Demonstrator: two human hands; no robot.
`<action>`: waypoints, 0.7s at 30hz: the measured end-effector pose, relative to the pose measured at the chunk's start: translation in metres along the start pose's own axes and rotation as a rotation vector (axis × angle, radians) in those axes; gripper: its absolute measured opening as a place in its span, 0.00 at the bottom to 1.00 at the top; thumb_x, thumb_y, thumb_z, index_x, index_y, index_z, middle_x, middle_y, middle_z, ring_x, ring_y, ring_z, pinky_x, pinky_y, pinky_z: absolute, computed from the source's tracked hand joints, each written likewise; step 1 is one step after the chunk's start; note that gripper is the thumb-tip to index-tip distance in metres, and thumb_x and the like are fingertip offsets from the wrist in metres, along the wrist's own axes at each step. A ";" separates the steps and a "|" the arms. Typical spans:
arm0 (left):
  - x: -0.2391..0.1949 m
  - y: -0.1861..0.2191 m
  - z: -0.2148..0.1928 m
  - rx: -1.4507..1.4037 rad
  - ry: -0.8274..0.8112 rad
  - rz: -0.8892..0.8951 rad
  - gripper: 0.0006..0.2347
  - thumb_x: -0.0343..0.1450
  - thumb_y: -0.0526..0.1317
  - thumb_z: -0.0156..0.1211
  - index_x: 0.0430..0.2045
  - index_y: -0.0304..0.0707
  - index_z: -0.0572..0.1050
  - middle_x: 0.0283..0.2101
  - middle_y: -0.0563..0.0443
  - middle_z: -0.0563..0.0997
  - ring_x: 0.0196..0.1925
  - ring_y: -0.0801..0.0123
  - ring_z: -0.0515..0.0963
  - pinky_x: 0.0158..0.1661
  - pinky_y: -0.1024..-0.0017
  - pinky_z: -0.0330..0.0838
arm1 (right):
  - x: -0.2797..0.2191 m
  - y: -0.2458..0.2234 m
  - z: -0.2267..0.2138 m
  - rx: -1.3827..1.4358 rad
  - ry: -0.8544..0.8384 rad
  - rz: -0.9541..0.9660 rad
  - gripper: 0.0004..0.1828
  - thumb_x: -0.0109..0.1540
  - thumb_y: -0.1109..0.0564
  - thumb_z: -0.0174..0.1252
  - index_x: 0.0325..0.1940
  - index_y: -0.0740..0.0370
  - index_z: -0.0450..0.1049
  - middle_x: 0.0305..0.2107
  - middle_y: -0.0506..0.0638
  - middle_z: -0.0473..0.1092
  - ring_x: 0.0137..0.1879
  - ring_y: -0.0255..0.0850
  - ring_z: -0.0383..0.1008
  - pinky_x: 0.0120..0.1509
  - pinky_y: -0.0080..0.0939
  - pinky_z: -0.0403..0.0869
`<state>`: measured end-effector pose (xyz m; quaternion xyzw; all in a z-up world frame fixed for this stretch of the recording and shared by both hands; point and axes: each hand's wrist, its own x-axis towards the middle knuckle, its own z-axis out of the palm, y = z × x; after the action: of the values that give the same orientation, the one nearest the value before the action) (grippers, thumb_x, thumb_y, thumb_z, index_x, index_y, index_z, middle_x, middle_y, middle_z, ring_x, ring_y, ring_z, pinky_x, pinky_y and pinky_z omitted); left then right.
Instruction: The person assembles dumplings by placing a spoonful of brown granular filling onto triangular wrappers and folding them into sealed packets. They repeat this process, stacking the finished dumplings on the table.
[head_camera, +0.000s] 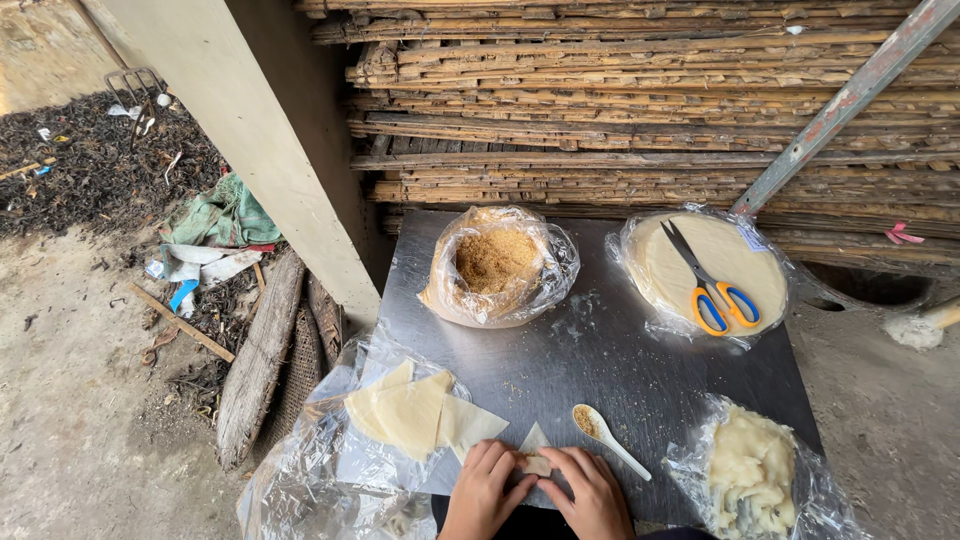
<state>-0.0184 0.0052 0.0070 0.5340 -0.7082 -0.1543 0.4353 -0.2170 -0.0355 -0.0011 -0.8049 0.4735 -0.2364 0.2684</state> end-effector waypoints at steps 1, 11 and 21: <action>-0.001 0.000 0.000 0.033 0.020 0.016 0.12 0.64 0.39 0.74 0.33 0.35 0.77 0.37 0.46 0.78 0.45 0.52 0.77 0.47 0.60 0.70 | 0.000 0.002 0.001 0.011 -0.005 0.020 0.27 0.55 0.55 0.70 0.59 0.52 0.75 0.44 0.46 0.74 0.49 0.44 0.76 0.52 0.47 0.74; -0.004 -0.004 0.003 0.081 0.052 0.098 0.09 0.65 0.38 0.72 0.34 0.40 0.78 0.41 0.55 0.82 0.48 0.60 0.79 0.53 0.61 0.68 | -0.010 0.039 0.022 0.140 -0.069 0.169 0.26 0.55 0.57 0.70 0.57 0.54 0.74 0.43 0.48 0.70 0.41 0.39 0.76 0.48 0.39 0.78; -0.004 -0.001 -0.001 0.088 0.038 0.112 0.12 0.63 0.36 0.70 0.38 0.38 0.79 0.44 0.53 0.81 0.50 0.60 0.79 0.53 0.61 0.68 | -0.017 0.038 0.023 0.113 0.028 -0.008 0.22 0.54 0.61 0.68 0.52 0.59 0.75 0.47 0.52 0.73 0.55 0.47 0.77 0.56 0.46 0.76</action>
<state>-0.0170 0.0088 0.0056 0.5150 -0.7346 -0.0882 0.4329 -0.2346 -0.0310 -0.0454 -0.7870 0.4599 -0.2749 0.3057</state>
